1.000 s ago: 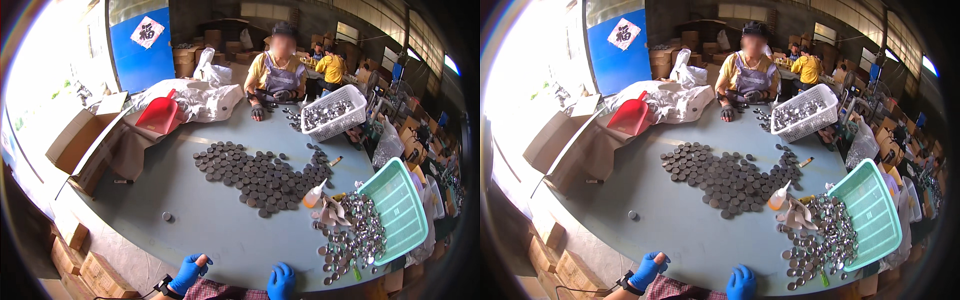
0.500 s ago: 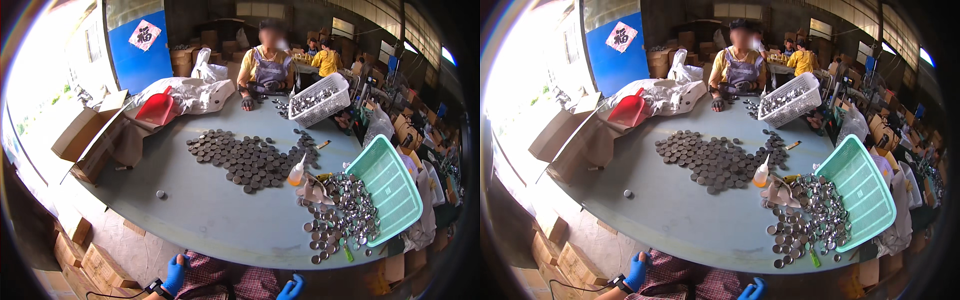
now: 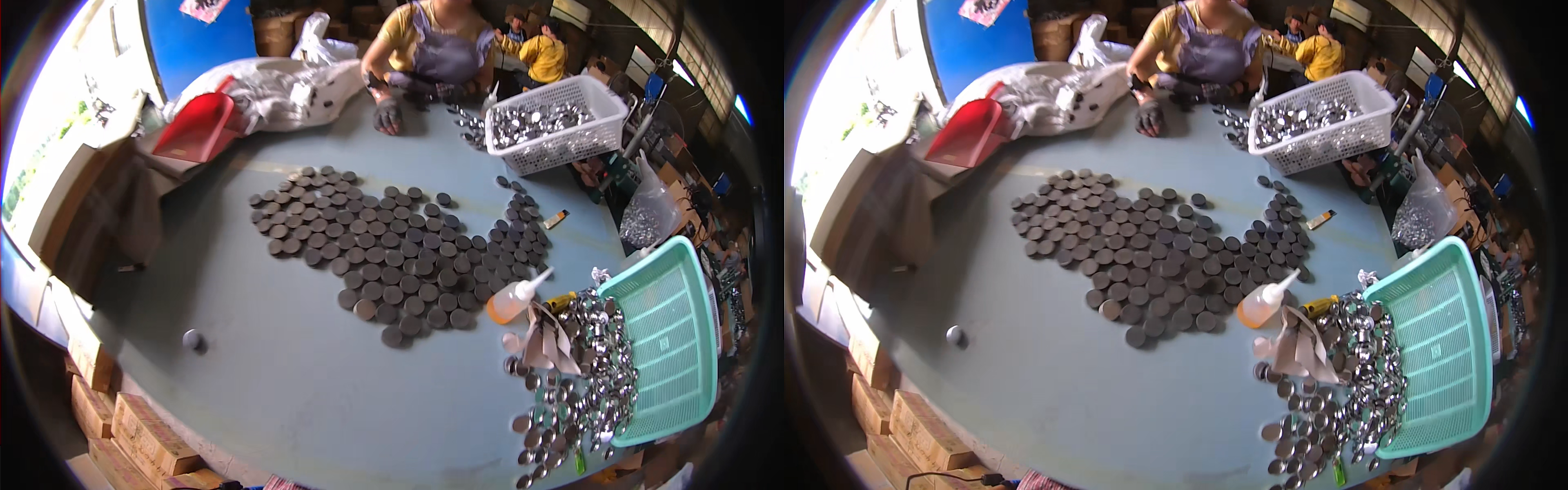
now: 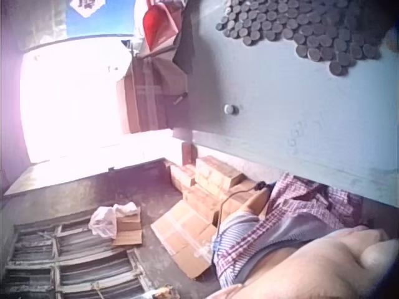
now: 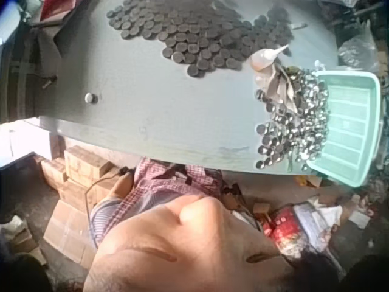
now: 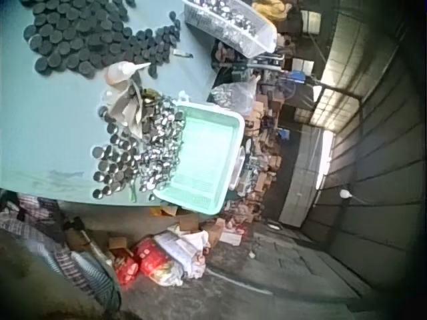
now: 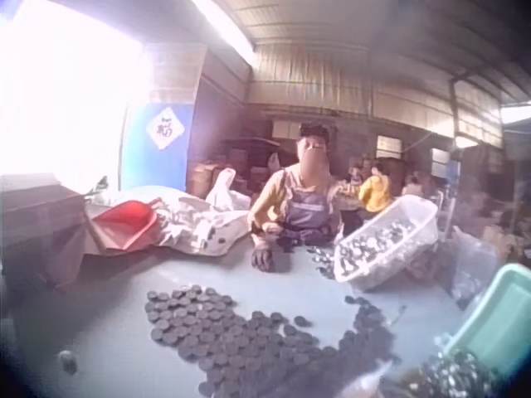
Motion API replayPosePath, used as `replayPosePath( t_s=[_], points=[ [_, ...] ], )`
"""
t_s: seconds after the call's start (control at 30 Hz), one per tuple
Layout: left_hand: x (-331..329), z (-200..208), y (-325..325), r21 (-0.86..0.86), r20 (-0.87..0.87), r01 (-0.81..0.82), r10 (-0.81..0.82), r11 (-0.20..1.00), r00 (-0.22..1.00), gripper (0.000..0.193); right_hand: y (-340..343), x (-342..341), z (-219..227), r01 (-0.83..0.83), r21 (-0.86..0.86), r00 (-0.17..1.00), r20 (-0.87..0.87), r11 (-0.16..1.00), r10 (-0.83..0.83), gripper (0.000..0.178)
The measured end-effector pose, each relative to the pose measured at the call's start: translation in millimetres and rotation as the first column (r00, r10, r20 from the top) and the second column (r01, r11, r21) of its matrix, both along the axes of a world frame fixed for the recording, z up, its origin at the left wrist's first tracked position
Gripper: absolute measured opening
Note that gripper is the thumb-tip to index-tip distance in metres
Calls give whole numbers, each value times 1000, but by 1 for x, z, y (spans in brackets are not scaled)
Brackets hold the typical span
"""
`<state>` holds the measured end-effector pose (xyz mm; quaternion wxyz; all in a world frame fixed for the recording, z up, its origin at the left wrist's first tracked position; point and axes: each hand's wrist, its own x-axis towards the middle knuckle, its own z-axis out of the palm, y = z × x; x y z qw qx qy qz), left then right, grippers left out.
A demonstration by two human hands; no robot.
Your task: Glueing and assembling small metal caps with plastic components.
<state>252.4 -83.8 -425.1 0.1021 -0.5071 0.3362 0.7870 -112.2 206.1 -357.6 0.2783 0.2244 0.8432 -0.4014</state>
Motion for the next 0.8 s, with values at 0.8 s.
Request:
replayPosePath(
  t_s=[0.8],
  points=[
    [-112,69,-138,-447,68,121,-102,886,993,15,28,1,-58,-48,-82,995,-94,995,40,32]
  ],
)
